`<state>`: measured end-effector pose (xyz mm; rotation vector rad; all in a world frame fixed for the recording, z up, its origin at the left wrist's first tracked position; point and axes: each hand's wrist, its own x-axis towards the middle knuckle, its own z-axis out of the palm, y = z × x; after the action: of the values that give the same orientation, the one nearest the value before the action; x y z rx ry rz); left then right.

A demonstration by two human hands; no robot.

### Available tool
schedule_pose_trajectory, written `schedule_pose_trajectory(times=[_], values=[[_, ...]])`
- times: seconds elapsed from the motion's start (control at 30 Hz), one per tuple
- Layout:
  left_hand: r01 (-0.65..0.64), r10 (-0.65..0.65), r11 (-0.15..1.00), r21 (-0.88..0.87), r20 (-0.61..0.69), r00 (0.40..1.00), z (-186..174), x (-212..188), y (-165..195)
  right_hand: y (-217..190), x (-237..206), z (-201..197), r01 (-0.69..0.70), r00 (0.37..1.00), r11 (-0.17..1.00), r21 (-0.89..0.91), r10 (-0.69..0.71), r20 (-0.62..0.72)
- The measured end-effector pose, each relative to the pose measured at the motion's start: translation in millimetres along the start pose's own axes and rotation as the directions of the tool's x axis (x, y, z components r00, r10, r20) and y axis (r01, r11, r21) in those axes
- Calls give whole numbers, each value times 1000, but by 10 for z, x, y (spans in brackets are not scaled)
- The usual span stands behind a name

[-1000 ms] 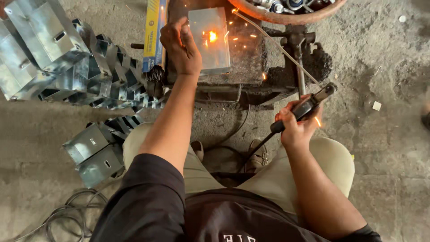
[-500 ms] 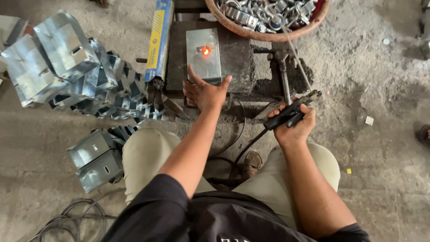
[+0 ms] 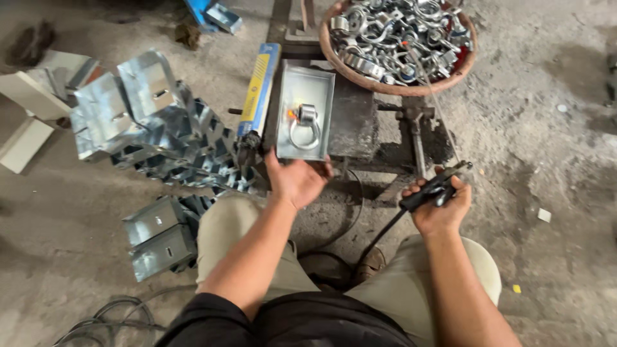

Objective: The person repeatedly picks a metal box, places a metal ring on it, and welds the ring to the box using a welding torch. After welding, the person taps the ring with a hammer and sets the finished box aside.

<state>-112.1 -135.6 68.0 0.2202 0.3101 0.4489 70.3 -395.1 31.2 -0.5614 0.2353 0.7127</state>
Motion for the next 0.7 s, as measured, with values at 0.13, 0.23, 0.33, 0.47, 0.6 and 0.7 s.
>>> schedule_pose_trajectory(times=[0.13, 0.23, 0.33, 0.47, 0.6, 0.7], values=[[99, -93, 995, -24, 174, 980, -67, -191, -139, 11, 195, -75, 66, 995, 997, 49, -70, 76], [98, -100, 995, 19, 223, 970, -2, -193, -108, -11, 191, 32, 104, 995, 983, 150, -104, -9], [107, -105, 994, 2, 216, 971, 69, -201, -49, -6, 65, 170, 108, 972, 994, 11, -103, -212], [92, -85, 995, -35, 178, 980, 98, -203, -63, 40, -16, 237, 20, 984, 999, -36, -26, -174], [73, -69, 997, -12, 209, 975, 105, -144, -60, 63, 74, 140, 64, 995, 996, -55, -68, -70], [81, -76, 997, -21, 160, 984, 123, -104, 1, 64, 116, 51, 50, 997, 999, -15, -51, -56]])
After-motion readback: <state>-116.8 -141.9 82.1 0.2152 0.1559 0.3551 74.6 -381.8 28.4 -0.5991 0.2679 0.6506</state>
